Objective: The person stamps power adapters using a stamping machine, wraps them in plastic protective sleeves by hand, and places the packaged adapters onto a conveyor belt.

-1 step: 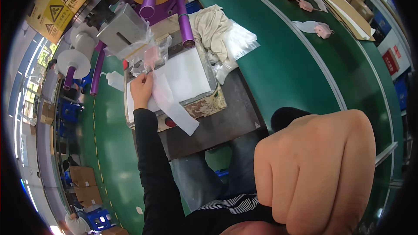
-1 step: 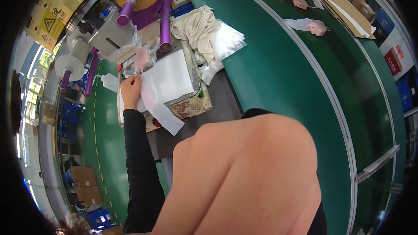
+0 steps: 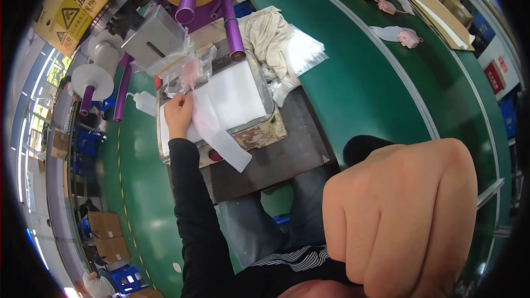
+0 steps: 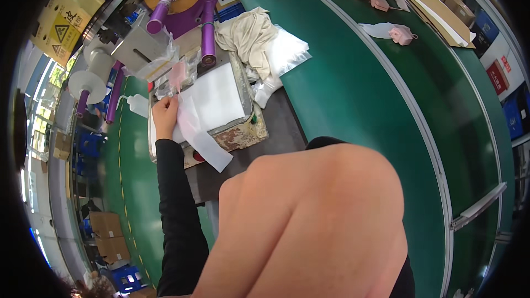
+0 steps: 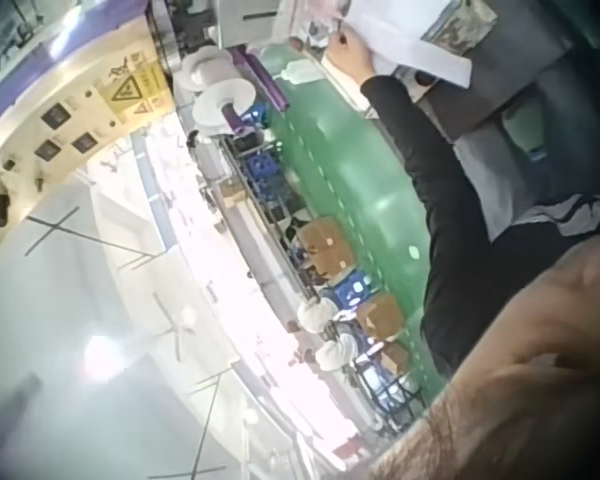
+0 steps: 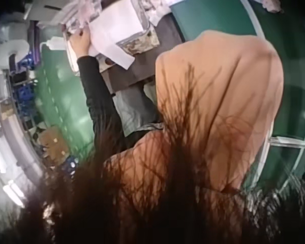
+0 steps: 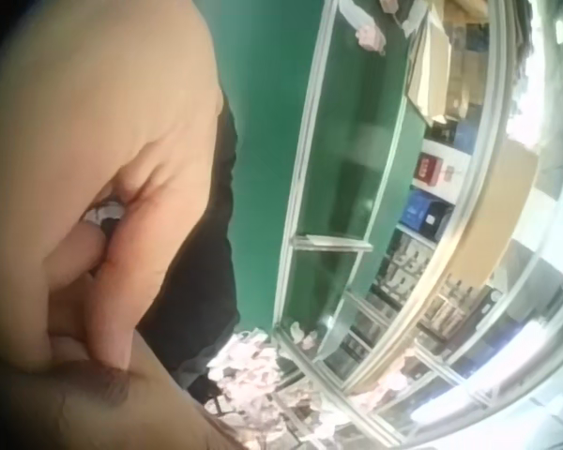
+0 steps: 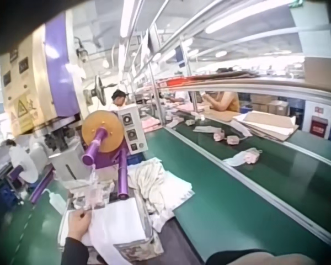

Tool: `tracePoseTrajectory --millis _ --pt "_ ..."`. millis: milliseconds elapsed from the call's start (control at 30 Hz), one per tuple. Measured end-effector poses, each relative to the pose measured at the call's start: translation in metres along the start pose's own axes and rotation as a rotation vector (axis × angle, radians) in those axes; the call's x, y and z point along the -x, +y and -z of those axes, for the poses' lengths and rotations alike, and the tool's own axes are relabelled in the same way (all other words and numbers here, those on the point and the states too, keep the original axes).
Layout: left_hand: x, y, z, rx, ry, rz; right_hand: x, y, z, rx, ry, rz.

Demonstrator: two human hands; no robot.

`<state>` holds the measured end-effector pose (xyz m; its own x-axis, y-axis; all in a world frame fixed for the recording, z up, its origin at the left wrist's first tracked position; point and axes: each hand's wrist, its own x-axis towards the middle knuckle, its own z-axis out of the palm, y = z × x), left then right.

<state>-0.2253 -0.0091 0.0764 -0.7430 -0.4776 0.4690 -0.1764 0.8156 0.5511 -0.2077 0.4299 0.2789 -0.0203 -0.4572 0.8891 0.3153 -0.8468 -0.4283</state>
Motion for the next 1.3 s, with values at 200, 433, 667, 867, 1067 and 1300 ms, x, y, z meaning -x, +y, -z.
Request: tracePoseTrajectory --millis 200,433,667,867,1067,1300 --pt "-0.003 -0.008 0.004 0.016 -0.001 -0.027 0.002 -0.001 0.000 -0.062 -0.016 -0.013" --pt "-0.003 -0.008 0.001 0.052 0.000 -0.016 -0.005 0.007 -0.016 -0.059 0.184 0.111" --pt "-0.001 -0.001 0.002 0.009 0.004 0.018 0.023 0.028 -0.022 -0.020 0.178 0.360" --pt "0.002 -0.004 0.003 -0.017 0.004 0.012 0.020 0.021 -0.040 -0.029 0.223 0.494" --pt "0.000 -0.005 0.005 -0.014 0.007 -0.009 0.025 0.022 -0.031 0.039 0.245 0.425" --pt "0.001 -0.011 0.005 0.011 0.045 -0.107 0.034 0.016 -0.046 0.227 0.396 0.513"
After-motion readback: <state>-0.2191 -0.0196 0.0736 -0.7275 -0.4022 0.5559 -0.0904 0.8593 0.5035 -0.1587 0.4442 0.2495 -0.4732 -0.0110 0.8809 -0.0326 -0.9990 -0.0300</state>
